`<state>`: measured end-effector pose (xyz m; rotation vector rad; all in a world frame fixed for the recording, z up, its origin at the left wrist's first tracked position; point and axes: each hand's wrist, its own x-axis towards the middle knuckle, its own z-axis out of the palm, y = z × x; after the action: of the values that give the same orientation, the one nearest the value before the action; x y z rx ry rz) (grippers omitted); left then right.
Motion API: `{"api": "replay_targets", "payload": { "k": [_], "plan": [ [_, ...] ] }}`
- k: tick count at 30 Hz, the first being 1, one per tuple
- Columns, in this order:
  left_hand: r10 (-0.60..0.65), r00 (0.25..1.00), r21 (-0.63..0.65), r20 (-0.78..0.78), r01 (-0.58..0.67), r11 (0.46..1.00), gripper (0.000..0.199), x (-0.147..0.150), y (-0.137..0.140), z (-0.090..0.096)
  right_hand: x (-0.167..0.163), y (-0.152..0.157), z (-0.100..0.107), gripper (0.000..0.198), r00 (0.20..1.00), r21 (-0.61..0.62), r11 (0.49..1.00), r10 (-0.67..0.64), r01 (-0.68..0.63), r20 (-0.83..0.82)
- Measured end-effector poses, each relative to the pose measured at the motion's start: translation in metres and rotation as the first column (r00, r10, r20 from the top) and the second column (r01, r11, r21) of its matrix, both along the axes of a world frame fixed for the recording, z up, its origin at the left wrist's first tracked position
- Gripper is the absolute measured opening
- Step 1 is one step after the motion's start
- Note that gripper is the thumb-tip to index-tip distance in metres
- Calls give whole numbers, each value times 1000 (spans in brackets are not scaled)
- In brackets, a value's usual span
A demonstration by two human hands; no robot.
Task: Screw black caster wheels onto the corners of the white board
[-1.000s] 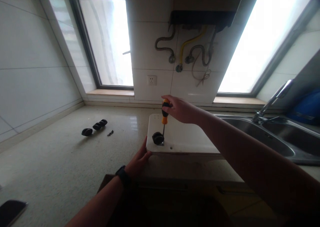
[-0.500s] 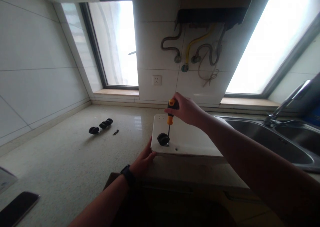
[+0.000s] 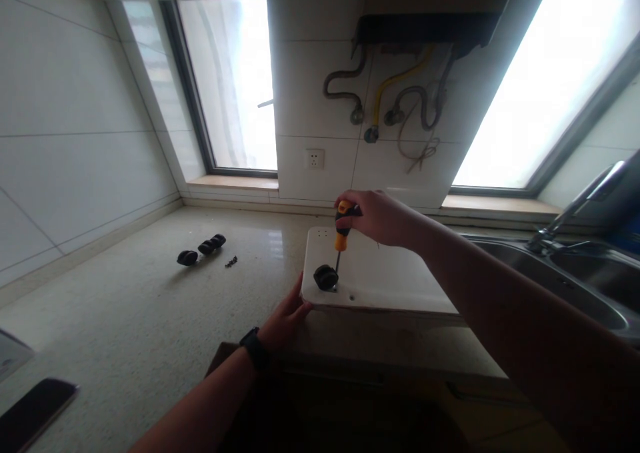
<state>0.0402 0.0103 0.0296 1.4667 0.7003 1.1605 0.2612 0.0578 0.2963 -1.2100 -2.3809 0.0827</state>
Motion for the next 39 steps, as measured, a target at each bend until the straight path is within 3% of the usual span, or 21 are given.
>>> {"api": "replay_targets", "payload": {
  "k": [7,11,15,20,23,26,30,35,39],
  "plan": [
    [-20,1000,-28,20,21,999,88,0,1,0,-22,-12,4,42,952,139,960,-263,243,156],
    [-35,999,-54,14,36,998,87,-1,0,1,-24,-6,-1,46,927,175,929,-351,326,132],
    [-26,1000,-52,8,26,998,87,-1,-3,4,-16,3,-10,46,951,164,943,-302,289,61],
    [12,1000,-56,-27,-13,998,86,-2,-4,5,0,19,-20,36,994,35,996,-84,86,-63],
    [17,999,-73,-46,-21,997,85,-3,-3,1,5,23,-23,48,989,-11,999,31,-33,-142],
    [-6,1000,-57,-18,5,998,84,-3,-1,-2,2,14,-20,41,981,-16,997,66,-70,-181],
    [19,1000,-16,-17,-20,1000,81,-2,1,-2,-9,-5,-11,29,994,23,999,25,-23,-104],
    [79,994,-19,-70,-81,997,82,-3,-1,1,-20,-13,-7,34,995,82,992,-99,100,-25],
    [57,997,-20,-58,-58,998,83,-3,-2,1,-24,-11,-10,40,956,153,946,-292,286,18]
  ]
}}
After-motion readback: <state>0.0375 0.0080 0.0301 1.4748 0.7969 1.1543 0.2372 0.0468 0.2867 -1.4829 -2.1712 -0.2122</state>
